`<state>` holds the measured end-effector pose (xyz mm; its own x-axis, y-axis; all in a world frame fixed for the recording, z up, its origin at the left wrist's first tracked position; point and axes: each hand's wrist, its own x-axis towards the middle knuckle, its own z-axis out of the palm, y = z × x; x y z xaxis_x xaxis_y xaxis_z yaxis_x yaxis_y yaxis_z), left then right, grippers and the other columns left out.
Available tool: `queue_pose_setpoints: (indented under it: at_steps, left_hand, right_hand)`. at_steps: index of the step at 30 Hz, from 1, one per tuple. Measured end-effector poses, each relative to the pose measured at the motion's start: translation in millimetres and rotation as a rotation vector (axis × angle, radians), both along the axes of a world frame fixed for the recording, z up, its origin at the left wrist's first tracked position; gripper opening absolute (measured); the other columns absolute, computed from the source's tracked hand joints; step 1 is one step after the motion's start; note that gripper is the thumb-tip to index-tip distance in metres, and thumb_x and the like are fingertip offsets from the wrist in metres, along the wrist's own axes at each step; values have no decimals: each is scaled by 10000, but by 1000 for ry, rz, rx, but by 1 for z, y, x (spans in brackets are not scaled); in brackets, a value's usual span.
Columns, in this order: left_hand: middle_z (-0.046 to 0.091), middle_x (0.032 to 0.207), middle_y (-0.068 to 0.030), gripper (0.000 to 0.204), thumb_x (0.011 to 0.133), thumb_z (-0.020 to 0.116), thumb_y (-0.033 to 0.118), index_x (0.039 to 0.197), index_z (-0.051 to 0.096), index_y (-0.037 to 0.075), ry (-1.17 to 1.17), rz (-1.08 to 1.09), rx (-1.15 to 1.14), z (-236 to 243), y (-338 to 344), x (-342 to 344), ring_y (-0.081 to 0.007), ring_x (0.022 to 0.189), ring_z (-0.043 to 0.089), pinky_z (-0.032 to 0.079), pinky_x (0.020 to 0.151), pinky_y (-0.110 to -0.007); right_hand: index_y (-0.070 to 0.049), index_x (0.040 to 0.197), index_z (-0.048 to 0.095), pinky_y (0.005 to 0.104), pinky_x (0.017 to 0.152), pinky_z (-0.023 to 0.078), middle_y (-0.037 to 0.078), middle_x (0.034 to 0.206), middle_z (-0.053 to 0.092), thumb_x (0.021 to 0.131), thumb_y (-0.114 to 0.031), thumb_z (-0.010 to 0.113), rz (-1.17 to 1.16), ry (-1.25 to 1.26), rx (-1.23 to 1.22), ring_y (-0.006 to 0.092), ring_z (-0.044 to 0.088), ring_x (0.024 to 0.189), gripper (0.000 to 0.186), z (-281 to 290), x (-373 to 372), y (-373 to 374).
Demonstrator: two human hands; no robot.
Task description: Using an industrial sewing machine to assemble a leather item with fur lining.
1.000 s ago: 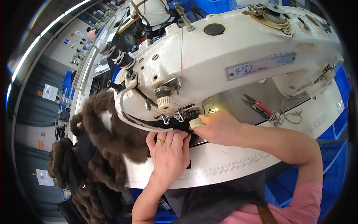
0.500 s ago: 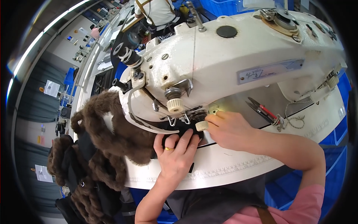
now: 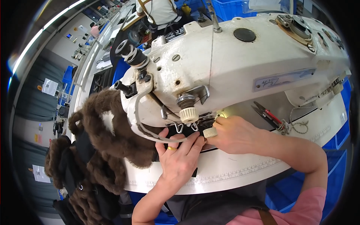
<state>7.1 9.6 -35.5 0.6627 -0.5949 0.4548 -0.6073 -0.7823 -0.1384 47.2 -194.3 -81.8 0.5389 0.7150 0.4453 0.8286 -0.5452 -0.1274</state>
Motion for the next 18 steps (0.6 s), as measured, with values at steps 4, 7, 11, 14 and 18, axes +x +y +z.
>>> queue_pose_setpoints:
  at_steps: [4,7,11,14,18]
  left_hand:
    - [662,942,1,280,715,697,163,981,705,76,30,-30,18,1,-3,1,-183,926,571,343,1019,-504]
    - [644,1020,-111,337,732,589,127,1033,659,-7,149,-203,237,12,-6,5,-234,958,579,386,1007,-490]
    - [627,987,-184,344,723,572,121,1006,645,-60,6,-238,387,1,-9,-2,-289,964,577,470,959,-389]
    - [633,995,-184,341,723,568,112,1003,651,-64,-55,-147,232,-17,-9,-13,-278,948,576,470,952,-396]
    - [642,1002,-177,344,726,565,117,1005,656,-63,-46,-92,161,-18,-11,-18,-260,923,582,482,919,-375]
  right_hand:
    - [-204,956,719,327,559,492,27,761,540,761,-179,649,185,124,59,209,612,699,209,7,13,-14]
    - [-216,999,720,343,558,494,14,677,583,746,-160,648,258,360,235,224,628,663,269,2,16,-21]
    - [-201,1013,719,356,537,495,17,622,634,747,-160,649,-3,349,300,227,650,606,278,-2,16,-14]
    - [-159,978,712,357,524,500,26,623,631,745,-180,659,-88,71,-8,217,647,576,240,-3,8,4]
    - [-127,926,695,338,512,498,29,642,630,739,-190,657,-126,13,-98,199,650,605,200,2,1,19]
